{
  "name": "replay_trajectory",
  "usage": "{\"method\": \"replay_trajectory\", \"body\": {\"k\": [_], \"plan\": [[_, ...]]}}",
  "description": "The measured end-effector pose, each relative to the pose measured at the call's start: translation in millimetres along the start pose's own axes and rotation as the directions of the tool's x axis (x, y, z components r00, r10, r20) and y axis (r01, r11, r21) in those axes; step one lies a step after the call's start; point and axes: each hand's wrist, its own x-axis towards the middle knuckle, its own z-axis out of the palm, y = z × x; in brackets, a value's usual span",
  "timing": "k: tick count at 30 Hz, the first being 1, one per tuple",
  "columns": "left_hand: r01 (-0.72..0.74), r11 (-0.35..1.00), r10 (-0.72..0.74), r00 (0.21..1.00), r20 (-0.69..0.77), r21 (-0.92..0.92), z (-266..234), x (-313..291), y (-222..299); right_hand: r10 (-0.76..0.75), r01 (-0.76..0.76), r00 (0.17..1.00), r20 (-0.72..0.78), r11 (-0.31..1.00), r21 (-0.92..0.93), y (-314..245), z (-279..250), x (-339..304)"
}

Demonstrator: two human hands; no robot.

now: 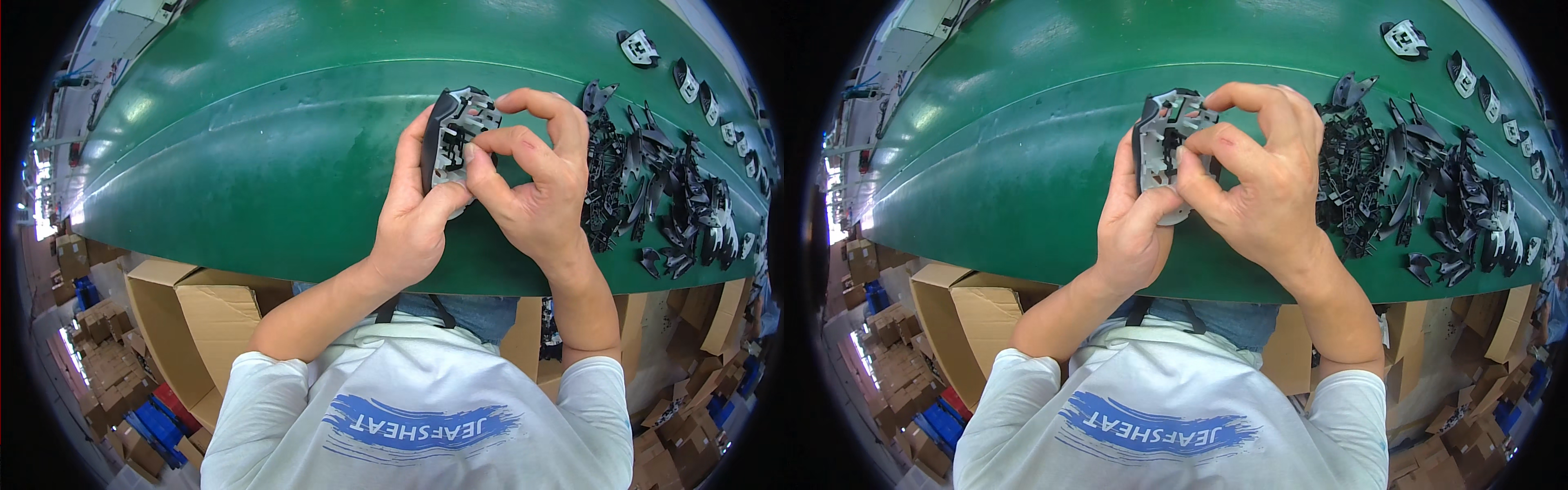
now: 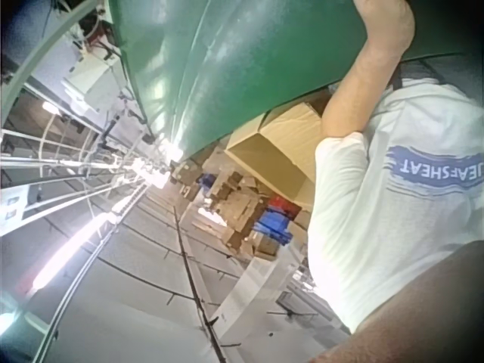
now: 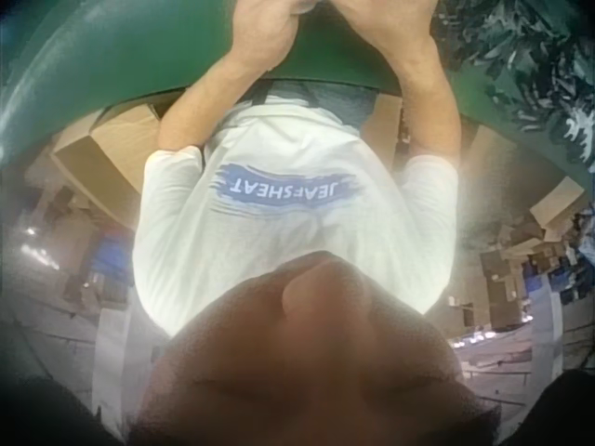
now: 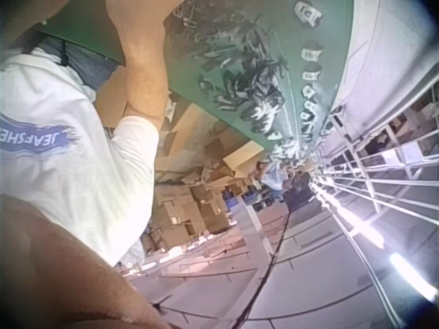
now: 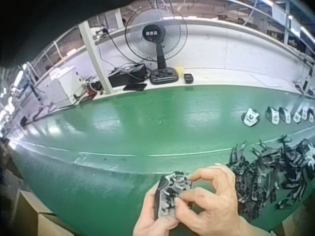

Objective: The person assembles computer mice by hand, fitting internal components into plastic mouse shells.

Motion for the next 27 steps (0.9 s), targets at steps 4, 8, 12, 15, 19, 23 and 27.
{"method": "replay_trajectory", "body": {"k": [4,8,12,15,19,23,27], "plan": [[0.102,0.995,-0.101,0.994,0.030,-0.011,-3,-2,0,-0.038,0.038,0.999,0.030,0.999,-0.016,-2,-4,1],[0.054,0.998,-0.053,0.999,0.007,-0.016,1,-4,-1,0.036,-0.035,0.996,0.081,0.999,-0.011,-5,-7,1],[0.048,0.997,-0.049,0.999,-0.023,-0.056,6,-6,-2,0.040,-0.041,0.998,0.042,0.999,0.014,-3,-6,0],[0.011,0.997,-0.012,1.000,-0.015,-0.081,9,-10,-2,0.063,-0.065,0.998,0.020,0.994,0.092,-2,-7,0],[0.022,0.996,-0.023,1.000,-0.017,-0.083,7,-10,-1,-0.006,0.007,0.999,0.039,1.000,-0.015,-3,-11,3],[-0.054,0.999,0.053,0.995,-0.088,-0.003,9,-11,-4,-0.023,0.019,0.996,0.084,0.999,0.050,-3,-11,2],[-0.109,0.987,0.128,0.978,-0.165,0.120,9,-13,-7,-0.024,0.016,0.991,0.134,0.998,0.065,-6,-10,2]]}}
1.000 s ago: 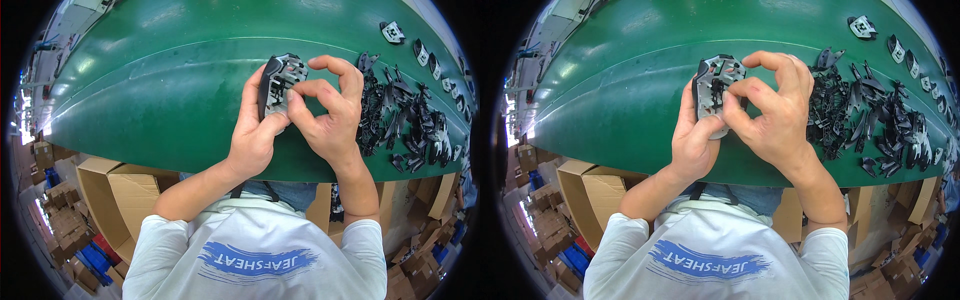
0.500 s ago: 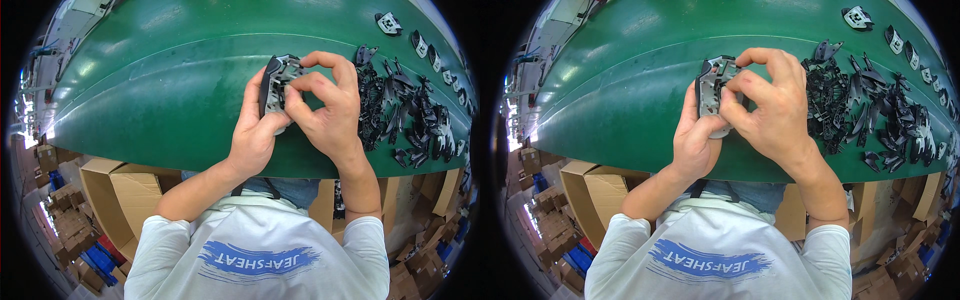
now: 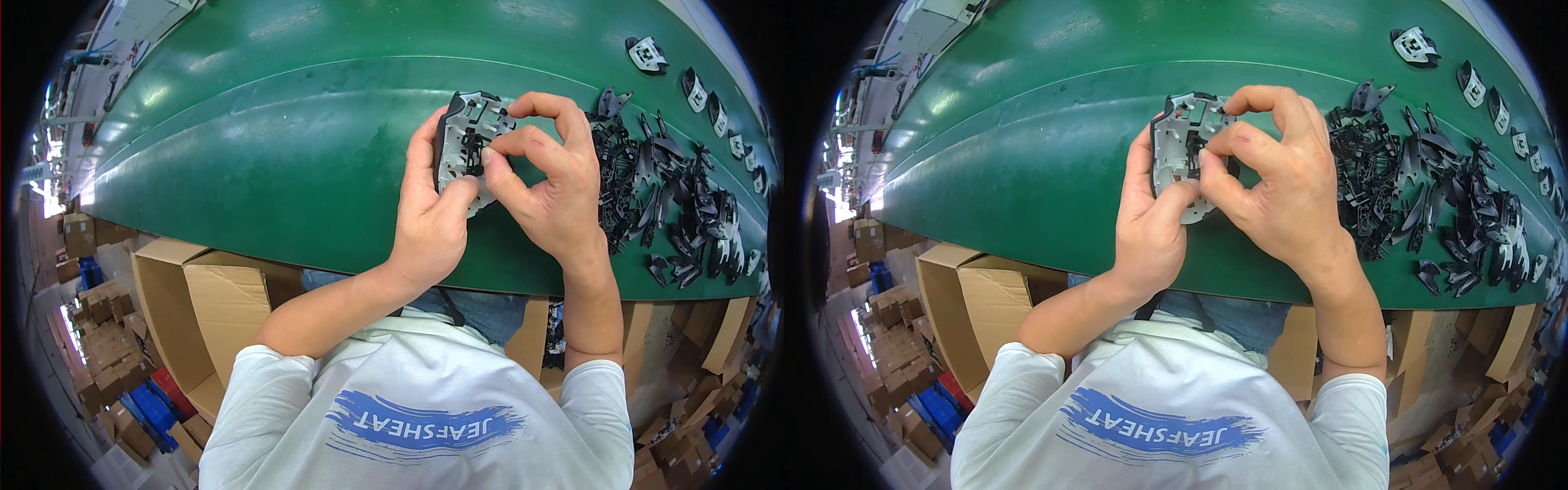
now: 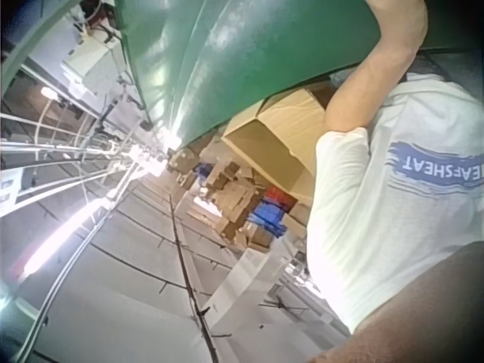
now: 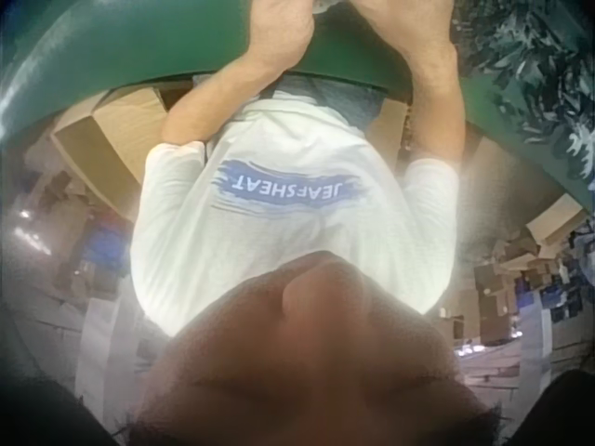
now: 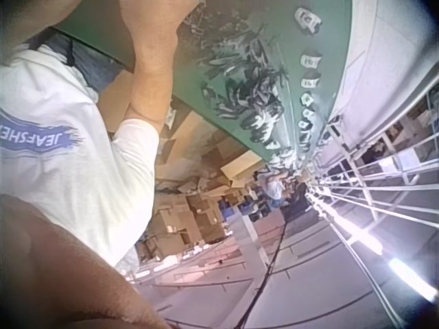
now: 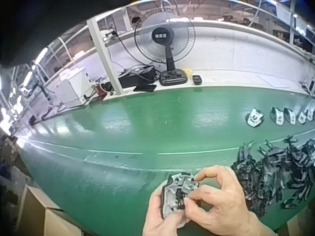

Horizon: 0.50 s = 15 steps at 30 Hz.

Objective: The person assembles computer mice by hand, fitting internal components into plastic mouse shells.

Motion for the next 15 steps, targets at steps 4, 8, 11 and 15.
{"method": "replay_trajectory", "body": {"k": [4,8,11,15], "plan": [[-0.035,0.995,0.038,0.999,-0.029,0.096,-7,4,-2,-0.009,0.008,1.000,0.020,1.000,0.018,-2,3,0],[-0.027,0.994,0.029,0.999,-0.020,0.105,-5,4,-4,-0.005,0.005,1.000,0.014,1.000,-0.003,-3,4,-2],[-0.015,0.999,0.013,1.000,0.027,0.052,1,0,0,0.001,-0.002,0.999,-0.039,1.000,-0.023,-1,9,-4],[-0.112,0.992,0.108,0.991,0.073,0.062,0,1,-8,0.000,-0.003,0.997,-0.076,0.999,-0.042,-3,10,-3]]}}
